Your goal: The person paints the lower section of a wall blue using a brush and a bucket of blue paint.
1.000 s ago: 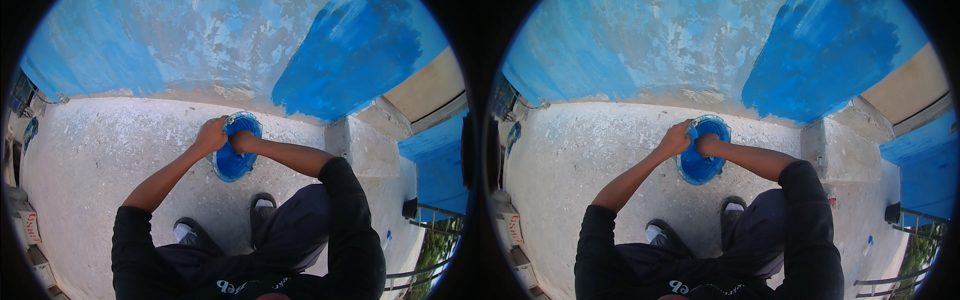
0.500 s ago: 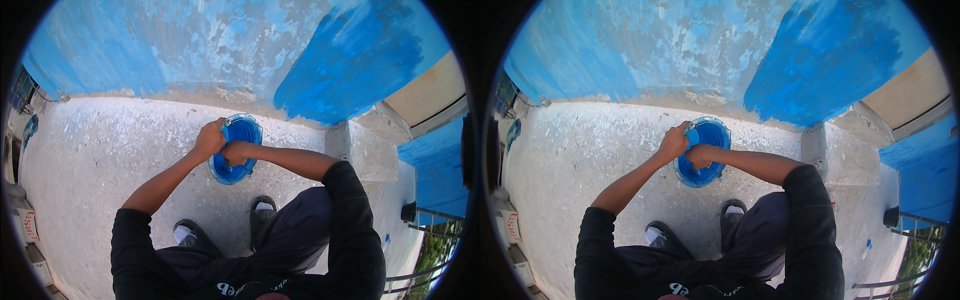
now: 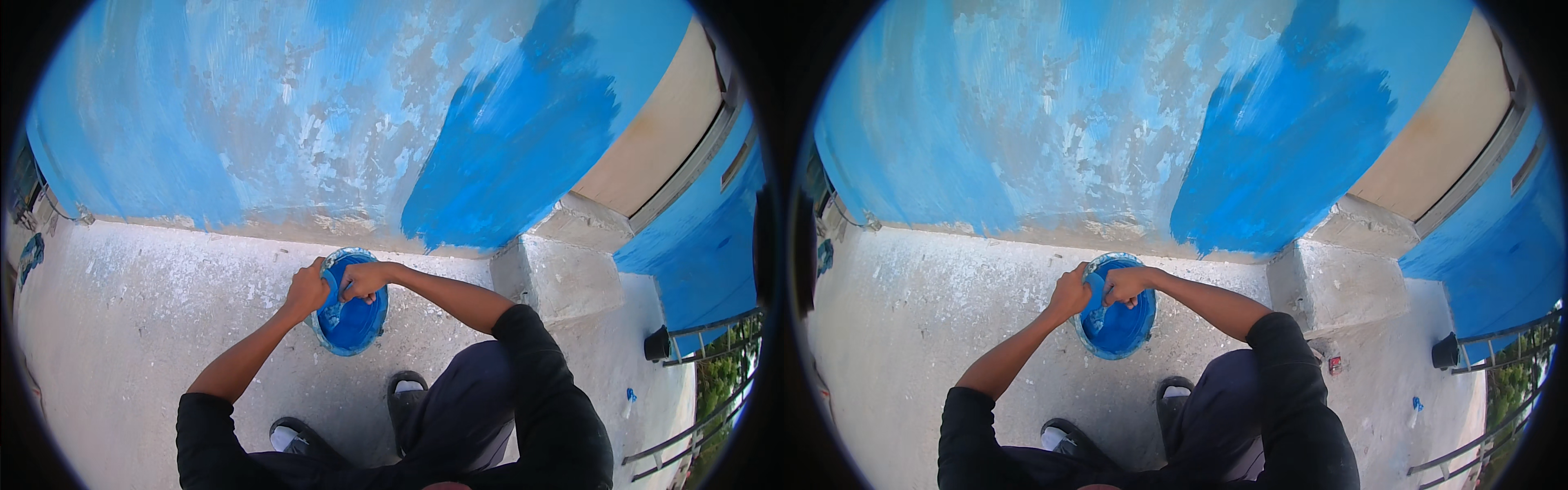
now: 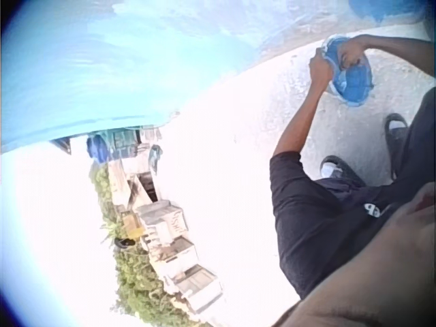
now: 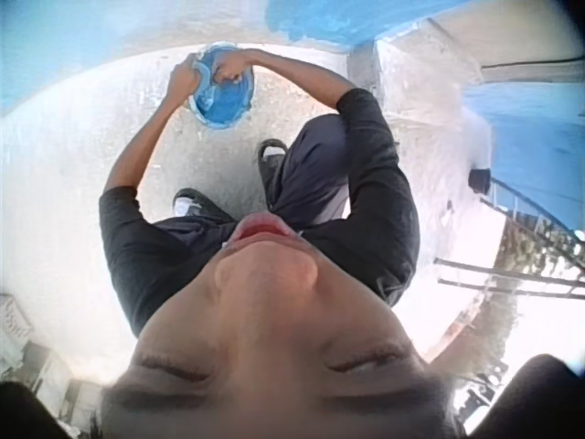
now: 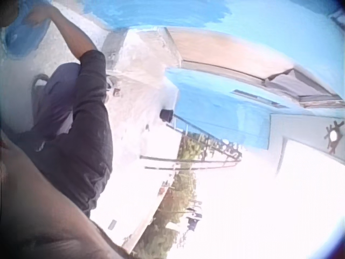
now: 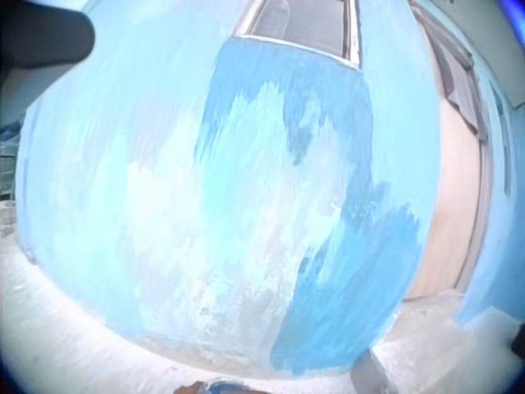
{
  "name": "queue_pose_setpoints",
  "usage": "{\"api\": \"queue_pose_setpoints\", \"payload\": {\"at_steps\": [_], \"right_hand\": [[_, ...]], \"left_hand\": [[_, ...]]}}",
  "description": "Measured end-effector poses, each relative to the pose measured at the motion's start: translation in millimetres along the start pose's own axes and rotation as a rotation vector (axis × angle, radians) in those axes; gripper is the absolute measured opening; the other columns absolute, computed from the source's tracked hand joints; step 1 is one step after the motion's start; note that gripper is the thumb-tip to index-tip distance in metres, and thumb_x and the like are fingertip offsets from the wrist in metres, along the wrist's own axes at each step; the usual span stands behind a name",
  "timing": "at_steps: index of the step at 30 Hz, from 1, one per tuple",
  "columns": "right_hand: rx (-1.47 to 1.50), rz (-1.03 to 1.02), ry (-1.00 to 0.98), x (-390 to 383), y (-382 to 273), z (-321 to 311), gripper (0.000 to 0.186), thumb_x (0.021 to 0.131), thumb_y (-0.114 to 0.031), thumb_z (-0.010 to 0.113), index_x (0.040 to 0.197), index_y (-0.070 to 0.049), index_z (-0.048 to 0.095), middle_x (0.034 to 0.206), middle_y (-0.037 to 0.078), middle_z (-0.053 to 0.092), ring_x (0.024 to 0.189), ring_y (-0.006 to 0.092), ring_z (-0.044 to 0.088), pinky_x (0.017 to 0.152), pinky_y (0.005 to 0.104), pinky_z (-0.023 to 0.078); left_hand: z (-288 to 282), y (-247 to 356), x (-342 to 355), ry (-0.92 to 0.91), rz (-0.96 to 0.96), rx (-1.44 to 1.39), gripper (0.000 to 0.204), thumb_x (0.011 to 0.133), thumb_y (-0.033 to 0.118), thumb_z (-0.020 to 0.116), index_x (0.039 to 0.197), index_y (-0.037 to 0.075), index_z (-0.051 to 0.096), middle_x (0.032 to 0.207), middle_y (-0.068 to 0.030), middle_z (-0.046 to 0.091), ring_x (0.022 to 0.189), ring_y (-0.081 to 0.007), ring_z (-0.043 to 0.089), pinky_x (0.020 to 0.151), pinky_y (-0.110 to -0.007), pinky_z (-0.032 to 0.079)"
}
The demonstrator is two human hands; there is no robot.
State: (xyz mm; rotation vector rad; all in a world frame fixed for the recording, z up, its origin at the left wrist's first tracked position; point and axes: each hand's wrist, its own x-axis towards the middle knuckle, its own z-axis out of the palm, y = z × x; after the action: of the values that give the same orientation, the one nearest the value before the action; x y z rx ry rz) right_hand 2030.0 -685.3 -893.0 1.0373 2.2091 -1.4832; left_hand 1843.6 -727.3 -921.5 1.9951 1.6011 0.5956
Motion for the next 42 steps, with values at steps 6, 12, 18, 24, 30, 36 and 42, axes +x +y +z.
{"api": "queue_pose_setpoints", "payload": {"at_steps": [6, 12, 18, 24, 30, 36, 42], "right_hand": [[0.020, -0.123, 0.002, -5.2, -11.1, 21.9, 0.028, 0.085, -0.026, 0.061, 0.096, -0.003, 0.072, 0.058, 0.007, 0.062, 0.046, 0.0129, 0.057, 0.045, 0.0274, 0.046], [0.130, -0.041, 0.016, -11.9, 13.4, 21.1, 0.031, 0.087, -0.027, 0.059, 0.101, -0.002, 0.070, 0.061, 0.006, 0.063, 0.051, 0.0116, 0.060, 0.045, 0.0266, 0.045], [0.201, -0.012, 0.194, -55.7, 2.1, 8.8, 0.040, 0.091, -0.033, 0.058, 0.116, -0.002, 0.064, 0.063, 0.006, 0.064, 0.056, 0.0114, 0.064, 0.042, 0.0248, 0.041], [0.575, -0.239, 0.549, -109.7, -20.1, 24.4, 0.030, 0.095, -0.019, 0.057, 0.118, -0.001, 0.062, 0.063, 0.005, 0.063, 0.057, 0.0151, 0.067, 0.035, 0.0209, 0.035], [0.942, -0.324, 0.792, -150.2, -14.9, 24.2, 0.035, 0.093, -0.018, 0.059, 0.120, 0.003, 0.059, 0.079, 0.012, 0.069, 0.071, 0.0205, 0.071, 0.034, 0.0213, 0.035], [0.688, -0.301, 0.964, -176.3, -34.9, 34.0, 0.029, 0.091, -0.017, 0.062, 0.112, 0.004, 0.064, 0.084, 0.015, 0.069, 0.068, 0.0176, 0.068, 0.045, 0.0239, 0.048], [0.979, -0.347, 1.113, -194.8, -31.9, 34.5, 0.020, 0.088, -0.016, 0.066, 0.090, 0.004, 0.066, 0.075, 0.012, 0.067, 0.061, 0.0150, 0.064, 0.046, 0.0258, 0.046]], "left_hand": [[-5.1, 0.7, -10.1, 0.015, -0.085, -0.007, 0.044, 0.077, 0.007, 0.052, 0.121, 0.002, 0.052, 0.087, -0.0320, 0.063, 0.086, -0.0490, 0.062, 0.077, -0.055, 0.051], [-7.0, -12.0, -7.7, 0.046, -0.110, -0.057, 0.050, 0.077, 0.009, 0.052, 0.125, -0.004, 0.048, 0.093, -0.0344, 0.062, 0.090, -0.0490, 0.062, 0.082, -0.053, 0.049], [-14.7, -33.6, -20.6, 0.085, -0.170, -0.244, 0.052, 0.075, 0.010, 0.050, 0.124, -0.008, 0.048, 0.105, -0.0361, 0.059, 0.102, -0.0482, 0.058, 0.090, -0.048, 0.046], [-35.7, -50.0, -25.0, 0.038, -0.292, -0.670, 0.051, 0.074, 0.005, 0.046, 0.124, -0.007, 0.048, 0.110, -0.0270, 0.060, 0.100, -0.0366, 0.060, 0.087, -0.042, 0.047], [-74.8, 14.7, -16.8, -0.019, -0.266, -0.902, 0.056, 0.072, -0.001, 0.044, 0.128, -0.006, 0.045, 0.114, -0.0196, 0.058, 0.102, -0.0292, 0.055, 0.088, -0.039, 0.045], [-80.2, 33.5, -9.9, 0.006, -0.190, -0.959, 0.058, 0.072, 0.001, 0.045, 0.130, 0.000, 0.043, 0.098, -0.0136, 0.057, 0.084, -0.0233, 0.057, 0.061, -0.035, 0.051], [-83.3, 55.9, -12.5, -0.060, -0.204, -0.971, 0.062, 0.073, 0.000, 0.047, 0.134, -0.002, 0.040, 0.106, -0.0157, 0.058, 0.090, -0.0247, 0.058, 0.069, -0.036, 0.052]]}}
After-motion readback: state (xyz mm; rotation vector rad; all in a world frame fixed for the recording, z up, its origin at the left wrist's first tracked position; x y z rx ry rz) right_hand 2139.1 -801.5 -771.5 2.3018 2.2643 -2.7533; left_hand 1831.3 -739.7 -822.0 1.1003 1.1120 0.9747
